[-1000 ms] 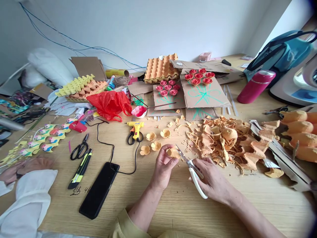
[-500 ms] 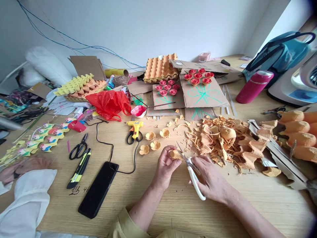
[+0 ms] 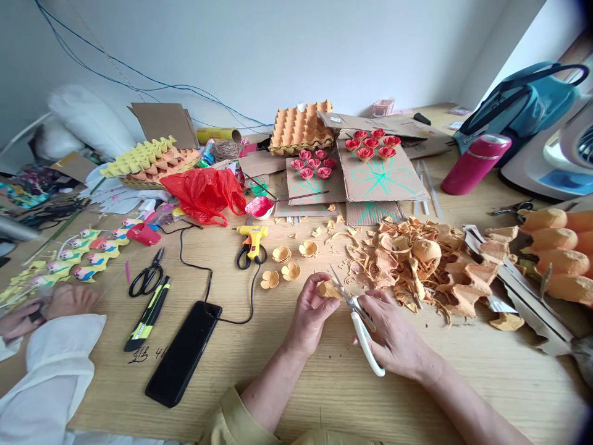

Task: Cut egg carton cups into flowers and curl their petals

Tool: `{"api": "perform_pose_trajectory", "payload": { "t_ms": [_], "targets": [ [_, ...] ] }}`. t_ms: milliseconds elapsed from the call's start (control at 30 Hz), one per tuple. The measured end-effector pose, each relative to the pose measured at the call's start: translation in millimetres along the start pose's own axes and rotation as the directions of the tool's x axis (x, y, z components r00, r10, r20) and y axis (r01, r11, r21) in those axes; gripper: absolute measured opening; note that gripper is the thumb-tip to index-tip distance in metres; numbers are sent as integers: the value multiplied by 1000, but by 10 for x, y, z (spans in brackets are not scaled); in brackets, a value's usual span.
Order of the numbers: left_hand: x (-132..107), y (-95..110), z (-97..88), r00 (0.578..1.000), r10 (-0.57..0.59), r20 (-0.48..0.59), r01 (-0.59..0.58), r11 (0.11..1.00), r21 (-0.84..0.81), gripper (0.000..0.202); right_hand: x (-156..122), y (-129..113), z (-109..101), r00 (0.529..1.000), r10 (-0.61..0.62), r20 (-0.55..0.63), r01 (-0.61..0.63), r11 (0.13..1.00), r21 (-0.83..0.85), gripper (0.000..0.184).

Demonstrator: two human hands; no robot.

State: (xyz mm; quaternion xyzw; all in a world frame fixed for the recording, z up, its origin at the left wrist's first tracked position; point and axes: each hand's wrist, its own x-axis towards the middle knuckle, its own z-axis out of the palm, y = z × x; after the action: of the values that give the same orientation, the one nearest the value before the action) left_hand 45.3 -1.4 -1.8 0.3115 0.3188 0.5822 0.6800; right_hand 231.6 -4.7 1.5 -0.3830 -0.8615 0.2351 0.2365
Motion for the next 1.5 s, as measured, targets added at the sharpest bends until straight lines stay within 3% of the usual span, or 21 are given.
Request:
{"api": "perform_pose_trajectory", "payload": {
  "t_ms": [433, 933, 1500],
  "targets": [
    [0, 39, 7, 1000, -2, -7, 2, 1000, -26, 40, 4, -28, -22, 1000, 0, -29, 2, 998, 56, 23],
    [8, 123, -38, 1000, -7, 18, 4, 990, 143, 40, -14, 4, -4, 1000, 17, -9, -18, 1000, -8, 21],
    [32, 173, -72, 1000, -4, 17, 1, 991, 134, 43, -11, -35, -31, 1000, -9, -24, 9, 1000, -10, 21]
  ]
}}
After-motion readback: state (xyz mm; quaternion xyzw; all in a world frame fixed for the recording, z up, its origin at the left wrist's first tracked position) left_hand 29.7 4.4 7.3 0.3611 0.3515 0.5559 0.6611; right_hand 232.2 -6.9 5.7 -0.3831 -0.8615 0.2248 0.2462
